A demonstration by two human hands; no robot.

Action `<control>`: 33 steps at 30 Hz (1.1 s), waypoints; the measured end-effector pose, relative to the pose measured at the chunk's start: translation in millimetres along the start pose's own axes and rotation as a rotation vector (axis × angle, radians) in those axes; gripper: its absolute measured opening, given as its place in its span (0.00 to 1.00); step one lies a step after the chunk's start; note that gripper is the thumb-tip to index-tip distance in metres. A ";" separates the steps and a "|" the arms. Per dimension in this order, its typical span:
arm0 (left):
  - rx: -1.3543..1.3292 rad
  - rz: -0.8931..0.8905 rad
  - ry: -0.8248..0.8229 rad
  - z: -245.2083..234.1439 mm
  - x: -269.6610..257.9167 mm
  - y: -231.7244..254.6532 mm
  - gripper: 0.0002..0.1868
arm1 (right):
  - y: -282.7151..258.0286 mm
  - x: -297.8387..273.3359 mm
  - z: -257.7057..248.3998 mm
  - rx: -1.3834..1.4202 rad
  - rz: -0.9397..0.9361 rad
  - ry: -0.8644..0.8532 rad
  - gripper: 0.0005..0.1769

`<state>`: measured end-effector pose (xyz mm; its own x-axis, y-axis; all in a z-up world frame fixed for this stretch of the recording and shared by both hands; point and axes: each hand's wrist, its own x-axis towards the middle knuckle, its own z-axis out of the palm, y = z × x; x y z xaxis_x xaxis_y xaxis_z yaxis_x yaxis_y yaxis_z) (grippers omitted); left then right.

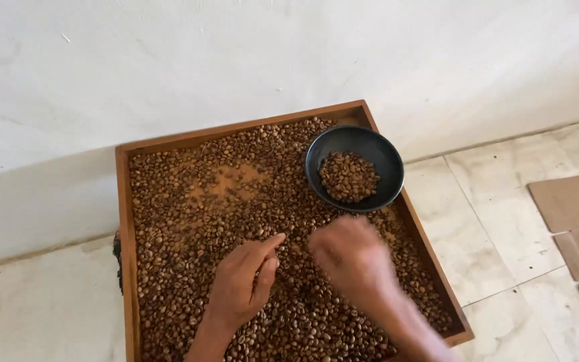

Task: Manually sorting coffee beans on a wooden tray by spreading them and picking out specific beans to place in a bowl.

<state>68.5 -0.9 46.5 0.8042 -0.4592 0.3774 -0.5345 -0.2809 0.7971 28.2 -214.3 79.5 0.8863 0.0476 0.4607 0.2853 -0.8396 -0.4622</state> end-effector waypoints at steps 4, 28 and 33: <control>-0.040 0.042 -0.020 9.5 2.5 -0.4 0.18 | 45.6 18.6 -24.0 -0.174 0.143 0.054 0.07; 0.040 0.106 0.067 -0.5 0.0 -24.1 0.22 | -23.8 -52.0 92.3 0.052 0.093 -0.561 0.42; 0.021 0.116 0.058 6.1 -0.2 -25.3 0.22 | -18.1 -57.5 99.2 0.004 0.030 -0.503 0.39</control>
<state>80.3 1.2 23.4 0.7502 -0.4405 0.4931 -0.6292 -0.2464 0.7372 8.3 -148.2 -13.8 0.9600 0.2789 0.0251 0.2573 -0.8429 -0.4726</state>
